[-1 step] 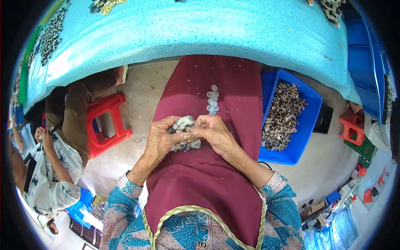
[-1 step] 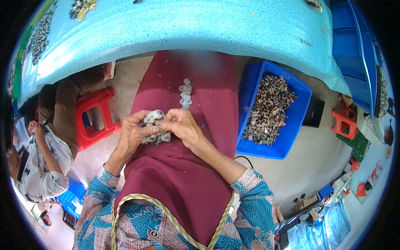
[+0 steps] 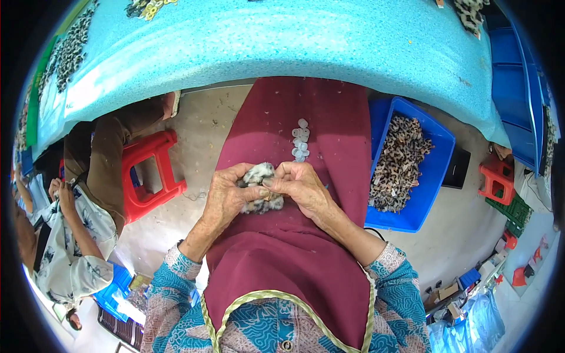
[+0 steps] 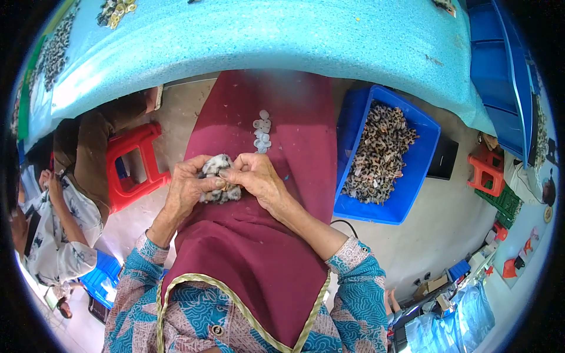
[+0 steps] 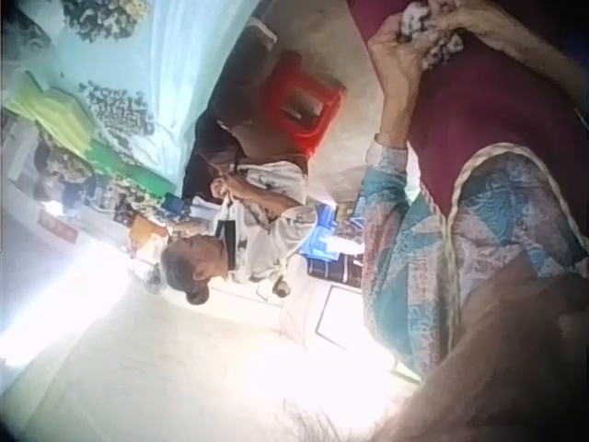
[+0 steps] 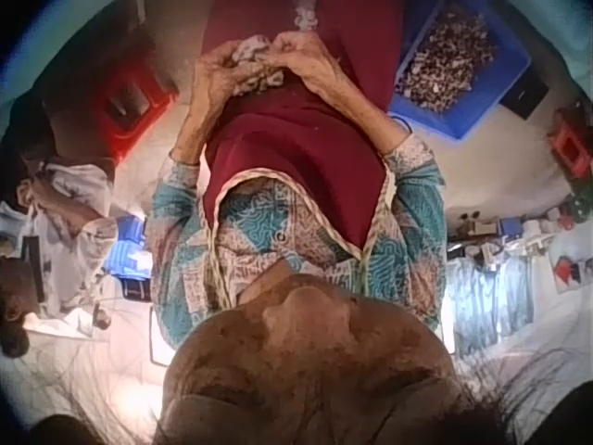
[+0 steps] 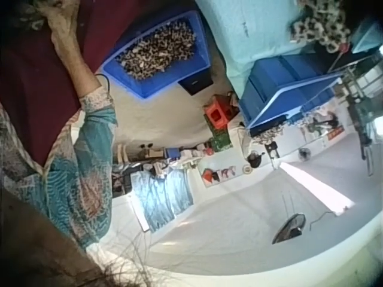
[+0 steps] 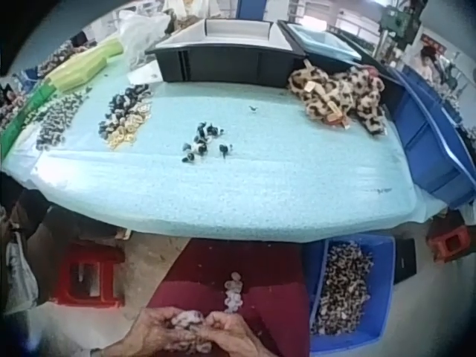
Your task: The person attaches plastic tags and fasteners to plush ducks by hand, working on an assembly line.
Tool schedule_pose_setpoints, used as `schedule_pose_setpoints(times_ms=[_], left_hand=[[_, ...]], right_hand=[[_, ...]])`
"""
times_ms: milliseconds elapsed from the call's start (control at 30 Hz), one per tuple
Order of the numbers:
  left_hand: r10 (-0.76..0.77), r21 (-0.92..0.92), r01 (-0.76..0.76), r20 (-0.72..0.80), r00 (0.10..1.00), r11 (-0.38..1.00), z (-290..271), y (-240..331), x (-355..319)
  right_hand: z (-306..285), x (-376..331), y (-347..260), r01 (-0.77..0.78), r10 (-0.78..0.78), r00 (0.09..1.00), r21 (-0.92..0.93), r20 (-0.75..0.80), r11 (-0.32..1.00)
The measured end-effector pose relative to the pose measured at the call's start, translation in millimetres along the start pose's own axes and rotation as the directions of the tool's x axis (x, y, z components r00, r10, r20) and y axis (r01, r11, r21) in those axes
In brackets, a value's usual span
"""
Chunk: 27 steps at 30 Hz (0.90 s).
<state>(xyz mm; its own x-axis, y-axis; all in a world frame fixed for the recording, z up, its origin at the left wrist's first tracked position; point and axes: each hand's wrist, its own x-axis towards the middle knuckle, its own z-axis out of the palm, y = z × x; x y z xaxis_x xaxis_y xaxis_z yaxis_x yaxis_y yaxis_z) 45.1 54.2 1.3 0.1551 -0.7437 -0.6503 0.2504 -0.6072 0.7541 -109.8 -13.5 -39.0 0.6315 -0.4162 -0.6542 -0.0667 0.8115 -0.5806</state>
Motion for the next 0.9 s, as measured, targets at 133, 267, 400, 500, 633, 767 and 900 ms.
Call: schedule_pose_setpoints(times_ms=[133,267,400,500,633,767,900], left_hand=[[-0.049,-0.016,0.049,0.014,0.999,0.999,-4,-3,3],[-0.01,-0.051,0.006,-0.074,0.997,0.999,0,-12,3],[0.086,0.12,-0.07,-0.13,0.988,0.99,7,-20,1],[0.093,0.121,-0.076,-0.136,0.986,0.99,8,-25,0],[0.105,0.121,-0.085,-0.162,0.981,0.989,9,-31,0],[0.147,0.113,-0.126,-0.205,0.968,0.986,9,-35,2],[0.134,0.168,-0.098,-0.219,0.967,0.981,10,-31,3]], right_hand=[[1,-6,-4,0.01,-0.01,1.0,-0.106,-0.001,0.994],[9,-14,-11,0.105,-0.099,0.995,-0.292,0.034,0.951],[7,-12,-9,0.13,-0.139,0.99,-0.497,0.021,0.858],[5,-11,-5,0.131,-0.133,0.991,-0.477,0.029,0.869],[1,-9,-2,0.133,-0.126,0.991,-0.441,0.044,0.888],[-1,-2,1,0.112,-0.104,0.994,-0.404,0.042,0.908],[-4,4,2,0.247,-0.236,0.969,-0.374,0.076,0.894]])
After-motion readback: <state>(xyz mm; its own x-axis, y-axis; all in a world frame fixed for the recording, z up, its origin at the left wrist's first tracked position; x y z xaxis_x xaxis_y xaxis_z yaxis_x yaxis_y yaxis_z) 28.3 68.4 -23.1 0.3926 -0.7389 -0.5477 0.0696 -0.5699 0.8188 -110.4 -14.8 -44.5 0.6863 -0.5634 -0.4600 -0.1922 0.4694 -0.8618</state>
